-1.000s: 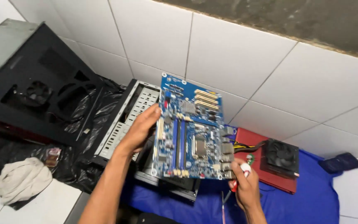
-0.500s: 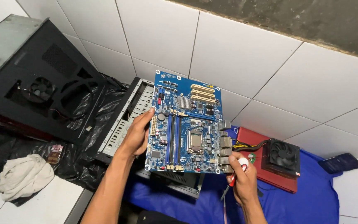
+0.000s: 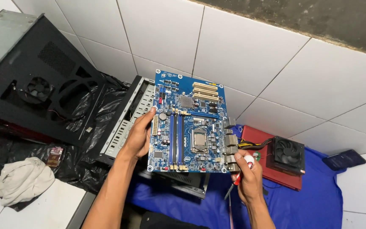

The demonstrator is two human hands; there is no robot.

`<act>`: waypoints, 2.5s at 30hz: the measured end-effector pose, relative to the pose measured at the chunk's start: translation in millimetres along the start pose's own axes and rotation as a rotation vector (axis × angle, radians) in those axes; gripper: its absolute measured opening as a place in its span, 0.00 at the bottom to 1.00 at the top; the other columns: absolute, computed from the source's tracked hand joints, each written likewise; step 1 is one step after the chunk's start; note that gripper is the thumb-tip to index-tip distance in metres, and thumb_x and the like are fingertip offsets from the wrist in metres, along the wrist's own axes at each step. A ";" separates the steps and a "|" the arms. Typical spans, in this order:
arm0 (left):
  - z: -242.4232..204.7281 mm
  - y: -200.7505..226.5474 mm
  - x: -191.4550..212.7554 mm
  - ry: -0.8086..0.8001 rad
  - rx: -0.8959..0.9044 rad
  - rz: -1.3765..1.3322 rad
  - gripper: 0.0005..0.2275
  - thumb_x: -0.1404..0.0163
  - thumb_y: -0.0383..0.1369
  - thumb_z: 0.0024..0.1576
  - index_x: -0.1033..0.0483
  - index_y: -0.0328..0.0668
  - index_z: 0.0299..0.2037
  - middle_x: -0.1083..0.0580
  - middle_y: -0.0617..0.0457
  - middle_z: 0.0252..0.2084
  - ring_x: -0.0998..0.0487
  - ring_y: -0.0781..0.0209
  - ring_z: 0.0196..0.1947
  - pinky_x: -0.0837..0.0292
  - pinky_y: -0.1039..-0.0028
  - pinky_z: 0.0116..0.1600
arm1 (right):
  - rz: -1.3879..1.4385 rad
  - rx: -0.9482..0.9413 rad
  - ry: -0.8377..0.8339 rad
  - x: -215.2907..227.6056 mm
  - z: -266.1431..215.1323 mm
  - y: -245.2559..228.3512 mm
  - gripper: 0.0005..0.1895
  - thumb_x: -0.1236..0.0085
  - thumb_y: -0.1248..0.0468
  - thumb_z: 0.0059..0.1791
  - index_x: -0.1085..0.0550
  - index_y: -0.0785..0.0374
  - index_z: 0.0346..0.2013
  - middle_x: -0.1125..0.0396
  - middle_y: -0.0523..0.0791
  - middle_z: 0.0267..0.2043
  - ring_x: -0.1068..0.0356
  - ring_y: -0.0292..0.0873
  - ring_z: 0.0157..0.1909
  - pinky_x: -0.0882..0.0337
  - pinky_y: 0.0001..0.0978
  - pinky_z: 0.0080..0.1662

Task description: The person uses a screwdriver to remove screws from a motherboard inside a computer case. They then lift the motherboard out of the case and place it on a blue cloth. Finally, they remove the power supply unit from the case and set it aside.

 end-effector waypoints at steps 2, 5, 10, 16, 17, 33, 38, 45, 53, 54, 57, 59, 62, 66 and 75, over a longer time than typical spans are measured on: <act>3.3 -7.0 8.4 -0.013 0.032 -0.034 0.14 0.58 0.40 0.68 0.25 0.40 0.39 0.23 0.51 0.31 0.22 0.62 0.27 0.27 0.75 0.33 | 0.002 -0.001 0.012 -1.3 2.0 2.0 0.12 0.42 0.59 0.50 0.25 0.65 0.42 0.35 0.42 0.28 0.41 0.30 0.23 0.37 0.19 0.17; 13.3 -28.6 39.8 0.015 0.018 -0.075 0.15 0.60 0.40 0.67 0.24 0.41 0.37 0.27 0.54 0.26 0.28 0.61 0.23 0.33 0.71 0.30 | -0.099 0.051 0.017 -18.1 -5.4 -21.7 0.13 0.41 0.58 0.49 0.25 0.64 0.43 0.34 0.42 0.28 0.38 0.31 0.23 0.35 0.22 0.18; 23.0 -76.4 64.0 0.051 0.124 -0.186 0.11 0.59 0.40 0.65 0.32 0.47 0.33 0.34 0.58 0.22 0.35 0.67 0.17 0.38 0.74 0.22 | -0.429 0.216 0.021 -74.2 -34.0 -82.2 0.15 0.34 0.64 0.45 0.24 0.62 0.45 0.29 0.42 0.26 0.34 0.33 0.25 0.35 0.23 0.32; 28.5 -174.8 103.4 0.537 0.408 -0.127 0.33 0.54 0.64 0.47 0.22 0.45 0.50 0.21 0.40 0.50 0.22 0.43 0.50 0.26 0.52 0.53 | -1.166 0.715 -0.081 -191.5 -90.6 -102.7 0.21 0.29 0.49 0.40 0.27 0.53 0.38 0.28 0.38 0.33 0.26 0.39 0.35 0.28 0.36 0.35; 36.7 -203.9 117.5 0.336 0.381 -0.210 0.22 0.51 0.47 0.53 0.22 0.43 0.51 0.22 0.43 0.44 0.20 0.45 0.42 0.23 0.53 0.47 | -1.196 0.732 -0.040 -201.9 -93.9 -97.2 0.22 0.30 0.47 0.39 0.28 0.53 0.39 0.29 0.39 0.35 0.26 0.44 0.35 0.28 0.42 0.33; 73.4 -177.1 245.3 -0.514 0.366 -0.518 0.30 0.40 0.45 0.48 0.38 0.42 0.57 0.34 0.43 0.42 0.30 0.43 0.41 0.32 0.51 0.48 | -0.837 0.367 -0.196 -194.2 -56.8 -62.7 0.18 0.28 0.53 0.41 0.23 0.50 0.42 0.25 0.34 0.36 0.34 0.33 0.26 0.32 0.26 0.36; 106.7 -203.1 251.1 -0.745 0.443 -0.655 0.37 0.37 0.50 0.44 0.43 0.43 0.59 0.38 0.42 0.44 0.34 0.41 0.44 0.36 0.50 0.51 | -0.904 -0.109 0.295 -4.8 -4.9 44.9 0.20 0.34 0.58 0.46 0.30 0.56 0.49 0.28 0.50 0.43 0.33 0.50 0.46 0.33 0.44 0.49; 74.1 -143.2 207.5 -0.358 0.388 -0.488 0.19 0.57 0.44 0.59 0.40 0.40 0.54 0.37 0.47 0.39 0.32 0.49 0.38 0.32 0.60 0.42 | -1.241 -0.377 0.145 142.7 25.3 269.9 0.29 0.31 0.60 0.45 0.28 0.57 0.61 0.36 0.57 0.55 0.32 0.63 0.64 0.31 0.50 0.63; 28.1 -98.3 209.7 0.083 0.275 -0.174 0.28 0.56 0.54 0.60 0.38 0.36 0.58 0.34 0.41 0.45 0.29 0.49 0.42 0.28 0.58 0.44 | -1.327 -0.353 -0.002 101.2 23.2 296.7 0.31 0.36 0.61 0.48 0.34 0.51 0.65 0.33 0.55 0.57 0.31 0.59 0.64 0.28 0.51 0.62; 17.1 -94.4 216.3 0.168 0.273 -0.113 0.30 0.56 0.56 0.60 0.38 0.35 0.59 0.33 0.40 0.46 0.28 0.49 0.43 0.27 0.58 0.45 | -1.339 -0.348 -0.008 100.0 19.9 296.5 0.30 0.38 0.61 0.49 0.35 0.51 0.66 0.33 0.54 0.58 0.32 0.58 0.65 0.27 0.51 0.62; 20.0 -78.8 200.5 0.320 0.270 0.018 0.34 0.56 0.60 0.60 0.37 0.33 0.61 0.32 0.38 0.49 0.26 0.48 0.45 0.25 0.57 0.46 | -1.320 -0.357 -0.018 88.6 17.6 274.5 0.33 0.38 0.60 0.50 0.38 0.49 0.68 0.34 0.55 0.58 0.30 0.61 0.61 0.26 0.52 0.60; 24.6 -67.9 183.7 0.389 0.267 0.087 0.36 0.56 0.62 0.60 0.36 0.33 0.62 0.31 0.37 0.50 0.26 0.48 0.46 0.25 0.56 0.47 | -1.248 -0.318 0.054 88.2 24.0 255.6 0.31 0.39 0.58 0.50 0.37 0.51 0.68 0.35 0.56 0.59 0.31 0.62 0.61 0.26 0.53 0.60; 21.2 -55.9 155.9 0.546 0.258 0.224 0.40 0.56 0.66 0.60 0.35 0.31 0.63 0.30 0.35 0.52 0.24 0.48 0.47 0.23 0.56 0.48 | -1.030 -0.151 0.189 81.3 26.2 201.1 0.26 0.38 0.58 0.50 0.30 0.57 0.62 0.32 0.57 0.54 0.27 0.60 0.55 0.25 0.52 0.54; -4.6 -2.6 22.8 0.546 0.334 0.452 0.45 0.62 0.65 0.60 0.40 0.19 0.67 0.34 0.23 0.59 0.28 0.35 0.56 0.27 0.44 0.53 | -0.204 -0.090 0.148 8.5 -12.8 58.0 0.23 0.50 0.59 0.54 0.28 0.65 0.62 0.27 0.57 0.54 0.24 0.49 0.50 0.23 0.43 0.53; 1.0 -165.6 -85.6 0.120 0.597 0.716 0.51 0.57 0.64 0.48 0.62 0.41 0.76 0.49 0.46 0.78 0.48 0.54 0.78 0.52 0.66 0.76 | -0.569 -0.221 0.461 91.4 -79.5 -43.2 0.25 0.41 0.55 0.47 0.24 0.58 0.58 0.23 0.44 0.54 0.27 0.40 0.55 0.33 0.31 0.58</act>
Point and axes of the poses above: each hand's wrist, its own z-axis towards the middle knuckle, its own x-axis out of the back of the hand, y = z × x, the point moved 8 cm from there along z, towards the middle knuckle
